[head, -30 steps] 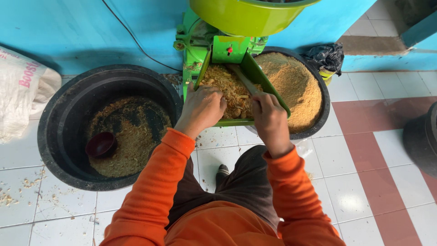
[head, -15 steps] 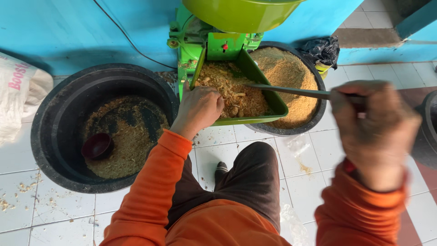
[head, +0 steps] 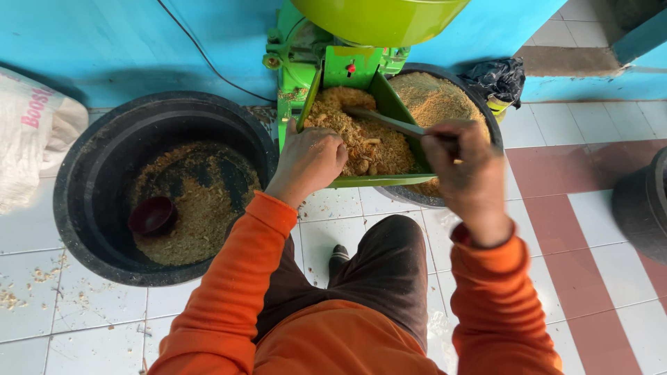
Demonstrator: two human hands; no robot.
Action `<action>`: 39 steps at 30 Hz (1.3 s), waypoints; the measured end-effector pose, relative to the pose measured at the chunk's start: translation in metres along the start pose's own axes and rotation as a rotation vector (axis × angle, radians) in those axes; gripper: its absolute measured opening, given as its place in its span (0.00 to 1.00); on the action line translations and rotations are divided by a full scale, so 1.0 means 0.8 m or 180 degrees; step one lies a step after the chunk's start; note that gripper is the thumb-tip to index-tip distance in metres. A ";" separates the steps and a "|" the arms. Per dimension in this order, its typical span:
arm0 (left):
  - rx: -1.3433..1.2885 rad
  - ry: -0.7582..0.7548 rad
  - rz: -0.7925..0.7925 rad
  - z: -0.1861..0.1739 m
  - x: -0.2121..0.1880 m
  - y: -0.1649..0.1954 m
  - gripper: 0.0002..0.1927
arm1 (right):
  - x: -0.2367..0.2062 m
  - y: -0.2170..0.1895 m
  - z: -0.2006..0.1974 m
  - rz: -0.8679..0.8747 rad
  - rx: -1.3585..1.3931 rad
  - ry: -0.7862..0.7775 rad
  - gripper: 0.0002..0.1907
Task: The person sits on the floor beside a green grain mill and repeatedly scoops freshly ground grain from the machine's discharge tray with a hand scoop, pushing it into a large black basin. They also stir the pile of ground grain in the basin and at the end press the ground grain into a small bowl.
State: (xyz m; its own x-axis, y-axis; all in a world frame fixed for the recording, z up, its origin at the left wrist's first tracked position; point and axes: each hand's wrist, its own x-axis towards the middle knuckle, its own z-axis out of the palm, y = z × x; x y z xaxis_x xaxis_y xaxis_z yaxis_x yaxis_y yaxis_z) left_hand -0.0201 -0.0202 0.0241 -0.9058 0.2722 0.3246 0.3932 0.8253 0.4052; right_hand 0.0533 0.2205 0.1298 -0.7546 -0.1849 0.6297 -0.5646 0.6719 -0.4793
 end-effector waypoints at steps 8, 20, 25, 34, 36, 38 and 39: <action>0.0065 -0.0186 -0.0098 -0.002 0.002 0.002 0.13 | -0.012 0.016 0.059 0.0219 0.0075 0.0220 0.08; 0.0109 -0.0128 -0.0108 -0.003 0.004 0.004 0.12 | -0.023 0.024 0.080 -0.0212 0.0068 0.0356 0.08; 0.0155 -0.0295 -0.0142 0.002 0.004 0.002 0.12 | -0.022 -0.004 0.017 -0.0196 -0.0433 0.0735 0.08; 0.0221 0.0389 0.0169 0.014 0.002 -0.004 0.10 | -0.015 0.017 0.043 -0.0479 -0.0564 0.0444 0.07; 0.0201 0.0035 -0.0028 0.012 0.003 -0.004 0.11 | -0.013 0.015 0.054 -0.0352 -0.0542 0.0641 0.07; 0.0183 -0.0114 -0.0090 0.009 0.002 -0.003 0.11 | -0.010 0.011 0.060 -0.0400 -0.0360 0.0443 0.08; 0.0183 -0.0063 -0.0056 0.008 0.003 -0.002 0.11 | -0.010 0.008 0.061 -0.0433 -0.0272 0.0365 0.08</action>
State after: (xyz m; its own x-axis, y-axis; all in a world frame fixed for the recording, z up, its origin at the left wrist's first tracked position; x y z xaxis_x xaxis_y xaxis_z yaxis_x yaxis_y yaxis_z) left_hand -0.0236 -0.0179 0.0189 -0.9157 0.2667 0.3006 0.3680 0.8570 0.3607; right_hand 0.0394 0.1912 0.0923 -0.6275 -0.1986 0.7529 -0.6247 0.7056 -0.3345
